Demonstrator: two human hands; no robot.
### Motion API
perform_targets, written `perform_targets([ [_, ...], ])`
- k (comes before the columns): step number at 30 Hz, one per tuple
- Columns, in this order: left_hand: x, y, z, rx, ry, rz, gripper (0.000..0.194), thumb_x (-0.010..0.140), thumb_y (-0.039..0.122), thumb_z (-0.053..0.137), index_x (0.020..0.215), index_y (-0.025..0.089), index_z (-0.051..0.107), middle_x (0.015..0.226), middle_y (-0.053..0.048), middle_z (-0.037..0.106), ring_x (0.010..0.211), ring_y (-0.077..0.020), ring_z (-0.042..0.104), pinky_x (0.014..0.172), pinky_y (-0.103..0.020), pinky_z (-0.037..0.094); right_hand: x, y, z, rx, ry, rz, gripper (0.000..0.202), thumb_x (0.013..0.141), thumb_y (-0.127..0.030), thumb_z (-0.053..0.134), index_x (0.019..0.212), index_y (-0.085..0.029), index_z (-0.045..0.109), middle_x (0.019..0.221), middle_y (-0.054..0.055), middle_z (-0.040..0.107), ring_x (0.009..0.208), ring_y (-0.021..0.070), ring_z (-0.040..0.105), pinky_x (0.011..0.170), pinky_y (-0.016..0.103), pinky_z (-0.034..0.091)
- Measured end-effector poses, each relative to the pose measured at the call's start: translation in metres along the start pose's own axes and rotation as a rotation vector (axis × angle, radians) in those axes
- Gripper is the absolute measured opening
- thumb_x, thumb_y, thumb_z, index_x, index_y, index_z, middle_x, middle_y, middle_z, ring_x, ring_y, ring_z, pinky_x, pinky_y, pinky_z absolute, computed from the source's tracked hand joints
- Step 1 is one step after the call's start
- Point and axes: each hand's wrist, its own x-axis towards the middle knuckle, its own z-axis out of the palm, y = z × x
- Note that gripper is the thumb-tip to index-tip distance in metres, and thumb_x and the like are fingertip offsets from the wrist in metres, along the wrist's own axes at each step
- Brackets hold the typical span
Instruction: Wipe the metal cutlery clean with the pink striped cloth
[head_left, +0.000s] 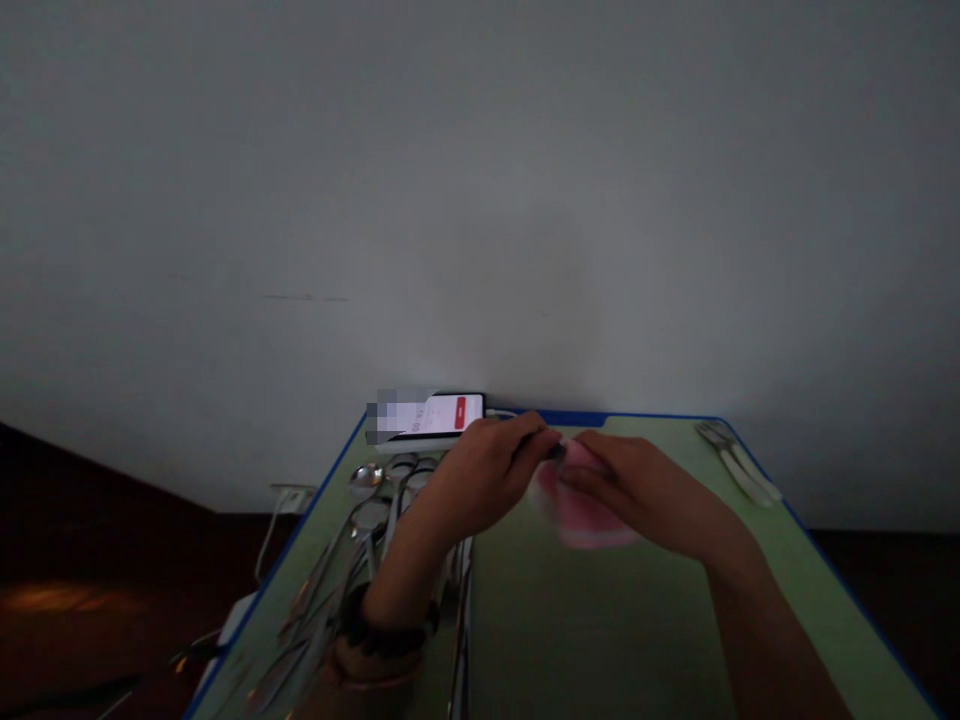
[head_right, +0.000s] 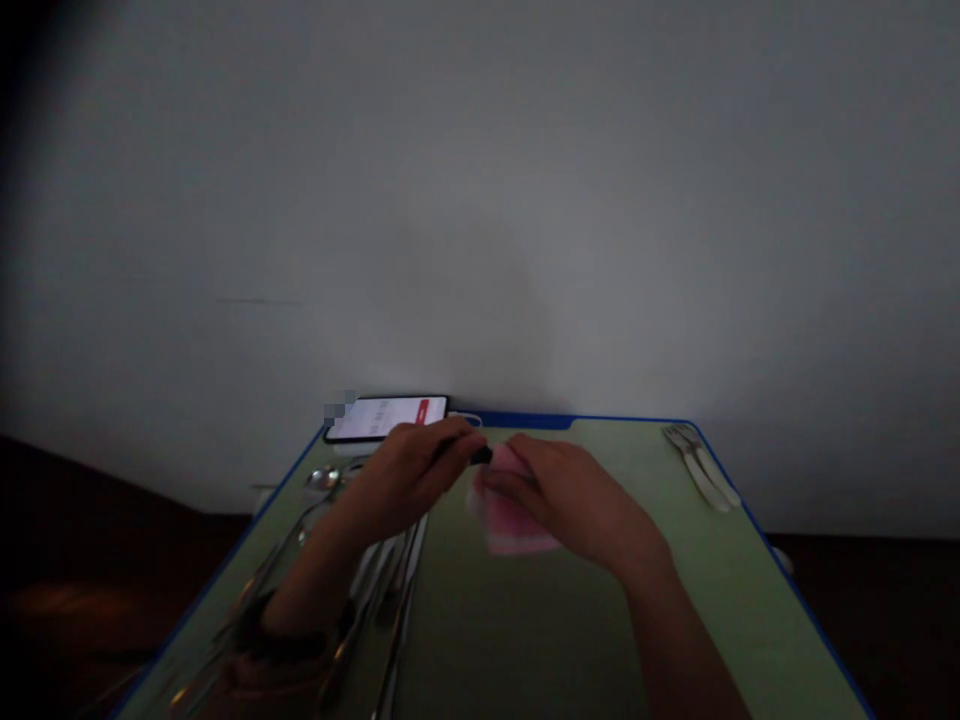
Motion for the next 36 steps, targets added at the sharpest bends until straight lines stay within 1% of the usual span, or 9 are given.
perform_targets([
  [5, -0.002, -0.003, 0.000, 0.064, -0.045, 0.011, 0.028, 0.092, 0.030, 0.035, 0.078, 0.017, 0.055, 0.064, 0.002, 0.057, 0.056, -0.0091, 0.050, 0.052, -0.022, 0.031, -0.002, 0.000, -0.004, 0.039, -0.102, 0.007, 0.032, 0.087, -0.046, 0.036, 0.079, -0.020, 0.053, 0.074, 0.003, 0.061, 0.064, 0.0140, 0.052, 0.061, 0.027, 0.035],
  [8, -0.002, -0.003, 0.002, 0.185, -0.045, -0.026, 0.036, 0.091, 0.038, 0.035, 0.071, 0.017, 0.057, 0.060, 0.000, 0.058, 0.053, -0.0106, 0.050, 0.050, -0.025, 0.029, -0.002, 0.004, -0.006, 0.021, -0.141, 0.000, 0.032, 0.087, -0.045, 0.037, 0.077, -0.019, 0.053, 0.071, 0.003, 0.060, 0.062, 0.0135, 0.051, 0.059, 0.026, 0.034],
  [11, -0.003, 0.000, 0.003, 0.169, -0.106, -0.026, 0.046, 0.093, 0.039, 0.027, 0.069, 0.018, 0.060, 0.059, -0.001, 0.061, 0.052, -0.0107, 0.052, 0.049, -0.025, 0.029, -0.003, 0.005, -0.007, 0.027, -0.167, 0.010, 0.033, 0.087, -0.046, 0.035, 0.076, -0.019, 0.052, 0.070, 0.002, 0.059, 0.061, 0.0129, 0.050, 0.057, 0.025, 0.034],
  [13, -0.003, 0.002, 0.004, 0.131, -0.132, -0.024, 0.050, 0.094, 0.037, 0.022, 0.069, 0.019, 0.062, 0.061, -0.001, 0.063, 0.054, -0.0106, 0.055, 0.050, -0.024, 0.031, -0.002, 0.003, -0.005, 0.050, -0.163, 0.016, 0.034, 0.088, -0.045, 0.033, 0.076, -0.020, 0.052, 0.070, 0.001, 0.059, 0.061, 0.0126, 0.050, 0.058, 0.025, 0.034],
  [16, -0.003, 0.003, 0.006, 0.146, -0.132, -0.025, 0.050, 0.095, 0.034, 0.023, 0.067, 0.018, 0.062, 0.062, -0.002, 0.065, 0.056, -0.0113, 0.057, 0.051, -0.025, 0.032, 0.001, 0.000, 0.000, 0.094, -0.142, 0.007, 0.032, 0.089, -0.043, 0.033, 0.076, -0.020, 0.051, 0.071, 0.000, 0.060, 0.062, 0.0123, 0.051, 0.059, 0.026, 0.034],
  [21, -0.001, -0.007, 0.007, 0.173, -0.099, 0.005, 0.047, 0.094, 0.035, 0.027, 0.067, 0.018, 0.062, 0.060, -0.002, 0.063, 0.052, -0.0108, 0.054, 0.050, -0.026, 0.031, 0.008, 0.004, 0.006, 0.092, -0.141, 0.003, 0.029, 0.088, -0.043, 0.037, 0.078, -0.021, 0.052, 0.072, 0.000, 0.060, 0.063, 0.0131, 0.052, 0.060, 0.026, 0.035],
  [30, -0.009, -0.031, -0.009, 0.083, -0.035, -0.119, 0.046, 0.093, 0.035, 0.030, 0.067, 0.016, 0.062, 0.050, 0.002, 0.055, 0.043, -0.0070, 0.042, 0.047, -0.023, 0.027, 0.005, 0.011, -0.008, 0.095, -0.194, 0.078, 0.031, 0.081, -0.052, 0.044, 0.081, -0.022, 0.053, 0.071, -0.001, 0.060, 0.061, 0.0125, 0.053, 0.055, 0.025, 0.036],
  [33, -0.007, -0.034, -0.008, 0.064, -0.004, -0.144, 0.046, 0.093, 0.035, 0.030, 0.064, 0.015, 0.060, 0.050, 0.002, 0.055, 0.043, -0.0070, 0.041, 0.046, -0.023, 0.026, 0.007, 0.004, -0.003, 0.056, -0.136, 0.084, 0.031, 0.083, -0.051, 0.041, 0.077, -0.023, 0.051, 0.071, -0.001, 0.060, 0.062, 0.0129, 0.053, 0.056, 0.026, 0.036],
  [36, -0.005, -0.032, -0.003, 0.062, 0.002, -0.154, 0.047, 0.093, 0.035, 0.030, 0.063, 0.015, 0.060, 0.050, 0.001, 0.055, 0.043, -0.0071, 0.040, 0.045, -0.023, 0.025, 0.013, -0.003, 0.010, -0.016, -0.062, 0.048, 0.027, 0.086, -0.045, 0.040, 0.077, -0.022, 0.050, 0.074, 0.000, 0.061, 0.063, 0.0143, 0.053, 0.058, 0.027, 0.035],
])
